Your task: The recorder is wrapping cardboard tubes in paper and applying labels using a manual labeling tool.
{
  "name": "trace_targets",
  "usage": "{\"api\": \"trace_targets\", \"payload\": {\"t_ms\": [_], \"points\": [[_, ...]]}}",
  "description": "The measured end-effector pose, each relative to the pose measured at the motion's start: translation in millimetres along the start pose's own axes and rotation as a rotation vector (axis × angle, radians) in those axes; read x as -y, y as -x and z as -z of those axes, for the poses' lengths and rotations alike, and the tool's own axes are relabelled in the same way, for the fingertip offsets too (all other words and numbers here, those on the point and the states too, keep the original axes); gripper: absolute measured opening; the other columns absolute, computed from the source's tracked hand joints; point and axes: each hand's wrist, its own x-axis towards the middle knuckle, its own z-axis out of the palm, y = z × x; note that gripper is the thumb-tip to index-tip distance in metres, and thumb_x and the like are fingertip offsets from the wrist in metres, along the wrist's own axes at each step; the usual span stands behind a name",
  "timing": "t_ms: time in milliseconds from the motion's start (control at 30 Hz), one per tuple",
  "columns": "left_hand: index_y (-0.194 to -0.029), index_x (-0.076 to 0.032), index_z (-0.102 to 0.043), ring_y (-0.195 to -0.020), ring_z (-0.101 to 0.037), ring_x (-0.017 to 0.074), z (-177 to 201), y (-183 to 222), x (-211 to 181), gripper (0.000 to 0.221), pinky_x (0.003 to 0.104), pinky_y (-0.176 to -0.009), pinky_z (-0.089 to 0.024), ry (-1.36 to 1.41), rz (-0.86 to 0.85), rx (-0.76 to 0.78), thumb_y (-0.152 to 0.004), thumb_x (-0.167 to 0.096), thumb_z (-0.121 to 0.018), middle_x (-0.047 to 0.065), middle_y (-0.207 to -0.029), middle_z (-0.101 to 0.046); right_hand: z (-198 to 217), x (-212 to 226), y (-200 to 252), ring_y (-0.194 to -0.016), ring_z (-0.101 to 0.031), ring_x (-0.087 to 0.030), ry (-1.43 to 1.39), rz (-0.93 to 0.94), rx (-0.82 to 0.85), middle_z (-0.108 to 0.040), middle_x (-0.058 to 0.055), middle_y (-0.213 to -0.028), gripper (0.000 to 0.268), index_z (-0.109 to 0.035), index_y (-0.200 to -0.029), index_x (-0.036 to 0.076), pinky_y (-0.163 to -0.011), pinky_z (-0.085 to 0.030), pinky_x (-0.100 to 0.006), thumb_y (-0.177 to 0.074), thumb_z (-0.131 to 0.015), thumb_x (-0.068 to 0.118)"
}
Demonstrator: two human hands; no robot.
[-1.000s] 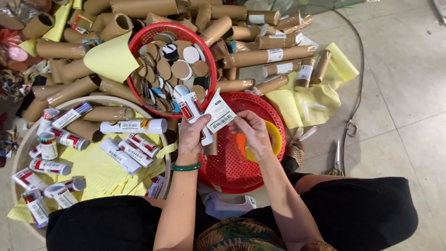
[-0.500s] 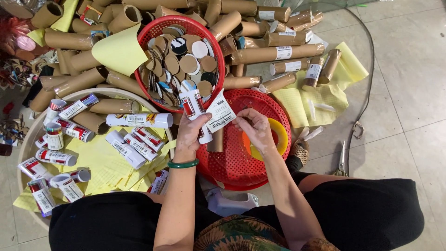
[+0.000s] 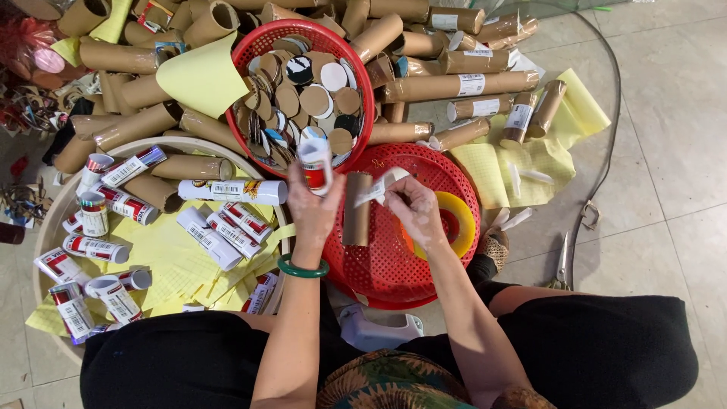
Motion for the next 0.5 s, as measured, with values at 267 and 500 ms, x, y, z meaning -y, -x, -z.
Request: {"api": "trace_targets", "payload": {"t_ms": [267,500], "points": [[-0.146,-0.007,-0.045,-0.114,-0.072,0.0348,-17,22,-7,0.071,0.043,-0.098,-0.058,-0.005,-0.207,0.267,-0.084,-0.013,-0.078,0.021,-0.124,-0.071,-11,-12,-1,-0.084,-0.063,-0.010,0.017,0.079,0.003,-0.068,-0.003,-0.091,0.008,-0.066,-0.098,-0.003,-0.077,-0.051,-0.026,-0.092,-0.066,0.003],[-0.151,-0.014,-0.041,-0.102,-0.074,0.0351,-22,28,-10,0.082,0.043,-0.090,-0.061,-0.202,-0.399,0.213,-0.080,-0.010,-0.082,0.016,-0.114,-0.074,-16,25,7,-0.075,-0.071,-0.016,0.415,0.194,-0.136,-0.071,-0.010,-0.081,0.010,-0.069,-0.092,-0.003,-0.071,-0.056,-0.031,-0.085,-0.071,0.004]]}}
